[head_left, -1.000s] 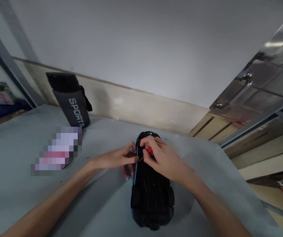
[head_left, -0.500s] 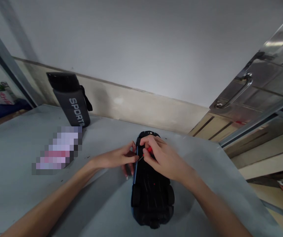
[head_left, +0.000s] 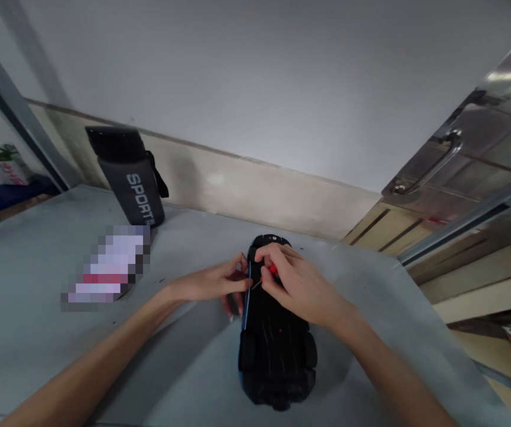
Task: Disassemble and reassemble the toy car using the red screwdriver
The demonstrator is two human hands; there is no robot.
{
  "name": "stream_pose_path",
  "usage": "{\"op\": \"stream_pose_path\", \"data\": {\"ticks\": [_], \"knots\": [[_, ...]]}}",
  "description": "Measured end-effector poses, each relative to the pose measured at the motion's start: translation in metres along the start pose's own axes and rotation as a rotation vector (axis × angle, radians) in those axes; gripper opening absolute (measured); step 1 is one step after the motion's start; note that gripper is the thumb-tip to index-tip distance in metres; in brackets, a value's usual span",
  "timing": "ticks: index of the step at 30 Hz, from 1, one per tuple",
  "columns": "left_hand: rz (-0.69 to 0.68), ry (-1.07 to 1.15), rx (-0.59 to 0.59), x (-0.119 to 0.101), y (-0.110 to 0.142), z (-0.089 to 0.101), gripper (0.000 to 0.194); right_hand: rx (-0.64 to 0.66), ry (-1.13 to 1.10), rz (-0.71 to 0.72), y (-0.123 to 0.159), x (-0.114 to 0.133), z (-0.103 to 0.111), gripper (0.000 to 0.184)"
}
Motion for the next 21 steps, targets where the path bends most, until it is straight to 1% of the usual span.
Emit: {"op": "stream_pose_path", "data": {"ticks": [4, 9, 21], "knots": [[-0.004, -0.008, -0.001, 0.0002, 0.0000, -0.0002, 0.050, -0.011, 0.003, 0.003, 0.0000, -0.0005, 0.0003, 0.012], [-0.001, -0.003, -0.010, 0.0022, -0.0001, 0.0007, 0.052, -0.015, -0.004, 0.007, 0.0004, -0.0012, -0.0007, 0.012], [0.000, -0.010, -0.013, -0.0008, 0.0000, 0.0008, 0.049, -0.028, 0.029, 0.021, 0.0011, 0.0013, -0.0002, 0.012]]}}
Point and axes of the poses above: each hand's wrist, its own y-axis away from the middle knuckle, its own z-axis out of the back of the hand, x = y × z, the point moved 9 cm from there along -y, towards the middle knuckle, and after that the axes turned 10 degrees about x, right-handed, at the moved point
